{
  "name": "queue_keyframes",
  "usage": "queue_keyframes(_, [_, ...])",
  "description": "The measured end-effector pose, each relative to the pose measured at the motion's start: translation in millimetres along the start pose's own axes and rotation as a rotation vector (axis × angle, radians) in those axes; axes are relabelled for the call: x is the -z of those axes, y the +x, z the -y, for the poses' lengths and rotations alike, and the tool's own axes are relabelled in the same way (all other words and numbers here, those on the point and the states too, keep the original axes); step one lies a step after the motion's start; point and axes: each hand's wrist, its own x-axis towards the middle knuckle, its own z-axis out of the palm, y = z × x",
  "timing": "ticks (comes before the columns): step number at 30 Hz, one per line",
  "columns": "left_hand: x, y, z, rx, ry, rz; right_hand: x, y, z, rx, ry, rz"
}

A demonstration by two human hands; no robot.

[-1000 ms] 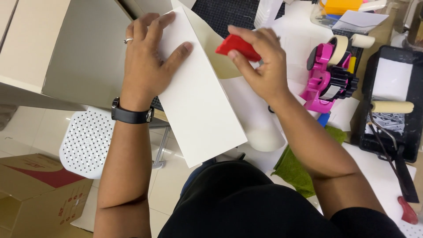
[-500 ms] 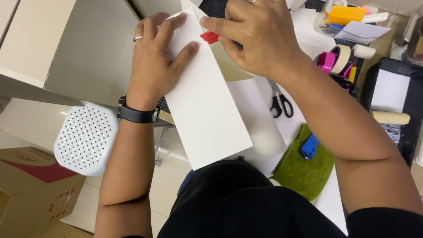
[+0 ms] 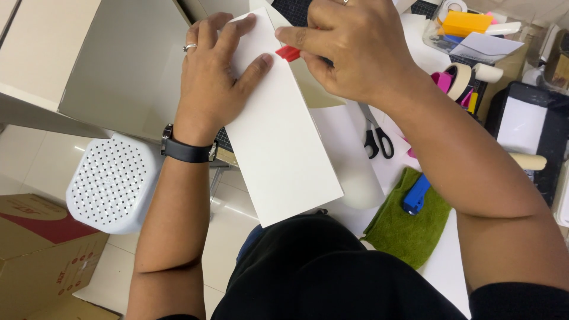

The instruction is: The person wraps a white rectangular box with white paper, smooths the edges with a red plastic scraper, trims excess paper with scissors, and presses the seams flat. The person repeats smoothing and trimming steps to finish the wrap.

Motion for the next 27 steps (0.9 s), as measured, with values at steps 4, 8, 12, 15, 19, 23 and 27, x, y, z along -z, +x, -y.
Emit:
queue_keyframes(4, [-1,0,0,-0.012,0.0,0.001,1,1,2,0.002,-0.048,0.016])
queue_keyframes(8, [0,0,-1,-0.005,-0.016,-0.008,5,3,3,0.031,-0.073,0.008])
queue_keyframes(12, [-1,0,-1,0.003,-0.011,0.004,8,2,3,0.025,-0.047,0.029])
queue_keyframes(15, [1,1,-3,-0.011,-0.014,-0.004,2,3,-1,0.04,-0.018,0.028])
queue_keyframes(19, [1,0,-3,0.014,-0.01,-0.002,10,2,2,0.09,-0.056,0.05])
queue_keyframes(23, [-1,1,-3,-0.02,-0.004,-0.012,5,2,-1,0.05,-0.021,0.029])
queue_keyframes(27, [-1,1,-2,-0.013,-0.007,-0.024,20,4,6,0.085,-0.019,0.084])
